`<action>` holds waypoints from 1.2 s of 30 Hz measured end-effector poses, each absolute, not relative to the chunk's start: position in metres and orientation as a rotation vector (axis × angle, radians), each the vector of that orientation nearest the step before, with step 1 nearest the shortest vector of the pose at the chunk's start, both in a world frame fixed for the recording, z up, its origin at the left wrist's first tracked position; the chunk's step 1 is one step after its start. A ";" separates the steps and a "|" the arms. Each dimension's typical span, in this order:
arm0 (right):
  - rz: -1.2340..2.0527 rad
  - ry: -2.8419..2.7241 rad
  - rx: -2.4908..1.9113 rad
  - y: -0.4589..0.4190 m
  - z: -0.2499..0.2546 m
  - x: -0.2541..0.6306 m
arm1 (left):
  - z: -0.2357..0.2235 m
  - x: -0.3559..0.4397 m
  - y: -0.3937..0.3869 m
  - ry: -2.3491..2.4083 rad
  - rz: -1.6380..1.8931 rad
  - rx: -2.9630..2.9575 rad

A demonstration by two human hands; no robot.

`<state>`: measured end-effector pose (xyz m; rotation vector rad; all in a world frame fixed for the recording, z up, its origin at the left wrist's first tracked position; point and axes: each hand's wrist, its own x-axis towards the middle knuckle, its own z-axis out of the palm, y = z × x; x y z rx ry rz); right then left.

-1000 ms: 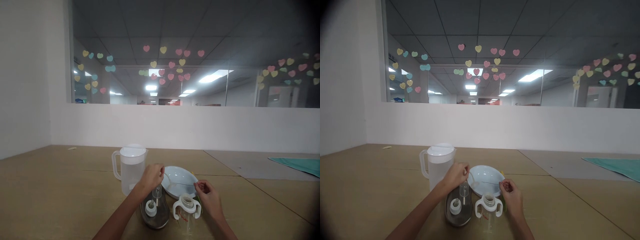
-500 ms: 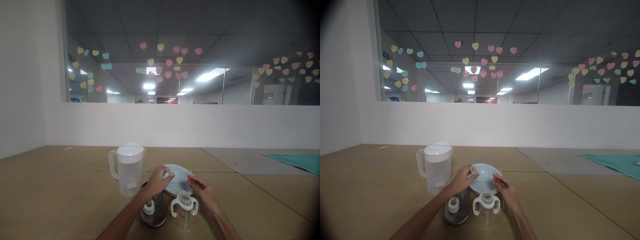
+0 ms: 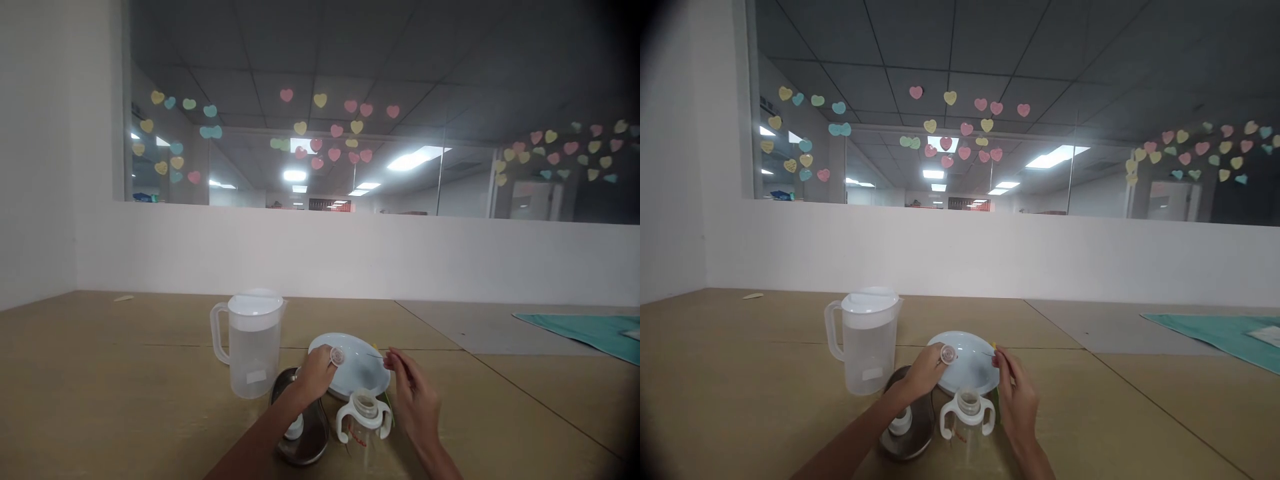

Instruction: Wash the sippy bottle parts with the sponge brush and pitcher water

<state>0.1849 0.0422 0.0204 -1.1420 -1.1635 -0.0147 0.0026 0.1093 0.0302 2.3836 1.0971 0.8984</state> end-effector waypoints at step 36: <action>-0.677 -1.625 -0.643 0.000 0.008 0.150 | 0.015 0.000 0.119 0.930 1.071 2.313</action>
